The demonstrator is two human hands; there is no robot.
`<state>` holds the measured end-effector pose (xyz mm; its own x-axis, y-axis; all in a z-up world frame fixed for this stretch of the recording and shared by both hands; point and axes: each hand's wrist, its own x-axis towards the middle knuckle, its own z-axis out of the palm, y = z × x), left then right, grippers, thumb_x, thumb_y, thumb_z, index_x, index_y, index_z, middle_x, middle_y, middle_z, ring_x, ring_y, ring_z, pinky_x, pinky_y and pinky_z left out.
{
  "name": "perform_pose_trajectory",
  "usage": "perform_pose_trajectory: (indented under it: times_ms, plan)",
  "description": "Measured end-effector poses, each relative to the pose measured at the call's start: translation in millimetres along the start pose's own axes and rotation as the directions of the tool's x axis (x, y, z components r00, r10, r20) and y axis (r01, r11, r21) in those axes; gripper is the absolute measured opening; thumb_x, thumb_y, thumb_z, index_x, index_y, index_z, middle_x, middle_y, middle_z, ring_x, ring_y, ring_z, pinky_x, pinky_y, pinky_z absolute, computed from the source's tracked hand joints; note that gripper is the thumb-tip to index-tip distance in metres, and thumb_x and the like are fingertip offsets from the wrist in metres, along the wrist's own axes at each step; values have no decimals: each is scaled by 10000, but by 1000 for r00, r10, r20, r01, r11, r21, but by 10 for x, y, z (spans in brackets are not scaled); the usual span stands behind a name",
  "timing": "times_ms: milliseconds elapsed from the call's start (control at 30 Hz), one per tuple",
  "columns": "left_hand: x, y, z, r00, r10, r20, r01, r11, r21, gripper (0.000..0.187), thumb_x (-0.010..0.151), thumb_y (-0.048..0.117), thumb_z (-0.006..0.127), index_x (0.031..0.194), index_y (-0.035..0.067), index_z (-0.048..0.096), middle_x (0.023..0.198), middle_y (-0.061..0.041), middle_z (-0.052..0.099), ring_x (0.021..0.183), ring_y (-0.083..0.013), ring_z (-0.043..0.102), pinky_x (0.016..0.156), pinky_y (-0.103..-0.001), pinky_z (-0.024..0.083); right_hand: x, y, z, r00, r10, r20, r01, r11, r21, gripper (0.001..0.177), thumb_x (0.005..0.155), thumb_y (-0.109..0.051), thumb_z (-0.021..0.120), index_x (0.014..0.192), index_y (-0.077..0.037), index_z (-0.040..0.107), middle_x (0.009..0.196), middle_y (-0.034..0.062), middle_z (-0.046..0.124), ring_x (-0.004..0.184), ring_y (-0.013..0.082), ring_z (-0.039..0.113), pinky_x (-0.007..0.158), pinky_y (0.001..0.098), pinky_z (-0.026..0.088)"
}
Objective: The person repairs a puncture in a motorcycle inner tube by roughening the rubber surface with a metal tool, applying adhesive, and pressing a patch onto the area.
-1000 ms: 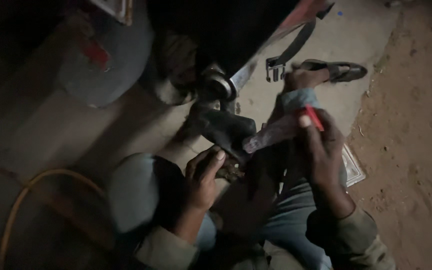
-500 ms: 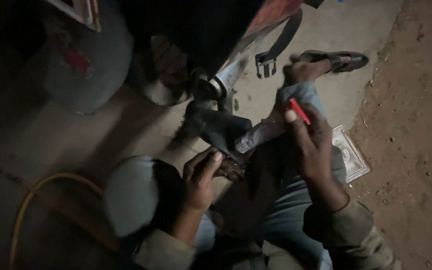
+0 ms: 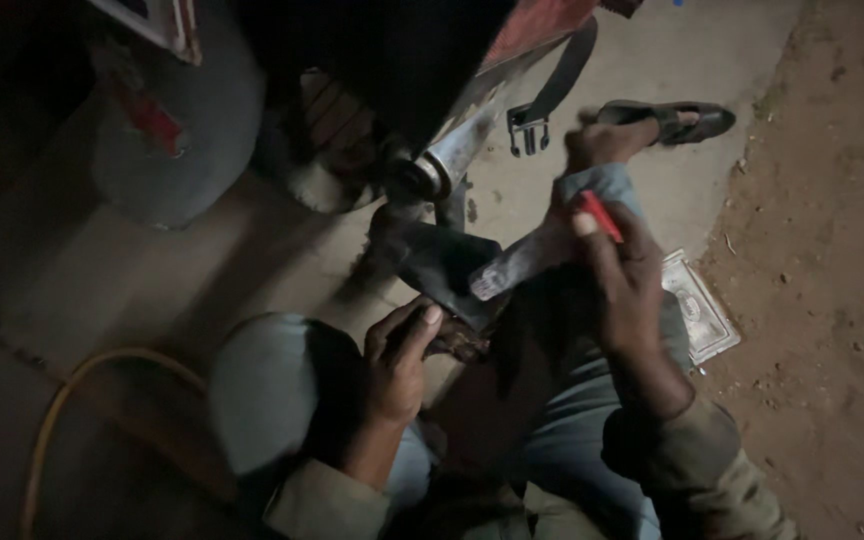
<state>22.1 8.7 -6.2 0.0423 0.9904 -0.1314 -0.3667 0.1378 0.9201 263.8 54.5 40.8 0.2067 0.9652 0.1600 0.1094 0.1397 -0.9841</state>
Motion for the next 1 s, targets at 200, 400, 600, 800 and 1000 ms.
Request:
perform_pose_trajectory:
  times_ms: [200, 400, 600, 800, 1000]
  plan:
    - [-4, -84, -70, 997, 50, 65, -48, 999, -21, 316, 1097, 223, 633, 1052, -83, 701, 972, -76, 699, 924, -147, 634, 839, -299, 510, -2, 141, -53, 999, 22, -28, -23, 999, -24, 341, 1088, -279, 600, 1274, 6, 627, 1115, 26, 667, 1010, 68, 602, 883, 228, 493]
    - [-41, -88, -64, 999, -37, 18, 38, 997, -62, 512, 954, 261, 700, 1350, -58, 635, 1103, -69, 722, 979, -134, 668, 840, -310, 565, -41, 149, -65, 884, 466, 15, -418, 778, 468, 315, 1084, -394, 546, 1054, -86, 607, 825, -13, 565, 682, 93, 502, 569, 253, 385]
    - [-188, -65, 133, 942, 212, 262, -266, 944, 195, 1061, 847, 317, 863, 1575, -23, 170, 1273, -124, 650, 1159, -201, 666, 972, -347, 562, -604, 388, 333, 752, 544, 372, -636, 451, 626, 285, 1089, -369, 560, 1077, -95, 637, 754, 32, 593, 506, 122, 454, 438, 277, 380]
    - [-299, -300, 195, 927, 326, 187, -374, 846, 381, 917, 997, 277, 769, 1629, -64, 197, 1482, -252, 534, 1341, -326, 570, 1086, -419, 512, -1199, 884, 584, 488, 739, 464, -860, 317, 399, 432, 1049, -392, 467, 1242, -59, 662, 1022, 99, 722, 846, 209, 665, 652, 337, 525]
    - [-292, -429, 120, 823, 489, 288, -526, 469, 709, 860, 911, 197, 772, 1566, -74, 286, 1401, -325, 556, 1306, -457, 589, 1125, -474, 484, -1434, 1475, 596, 443, 726, 526, -891, 292, 348, 526, 1039, -436, 401, 1288, -42, 644, 1156, 109, 736, 1029, 218, 715, 881, 349, 595]
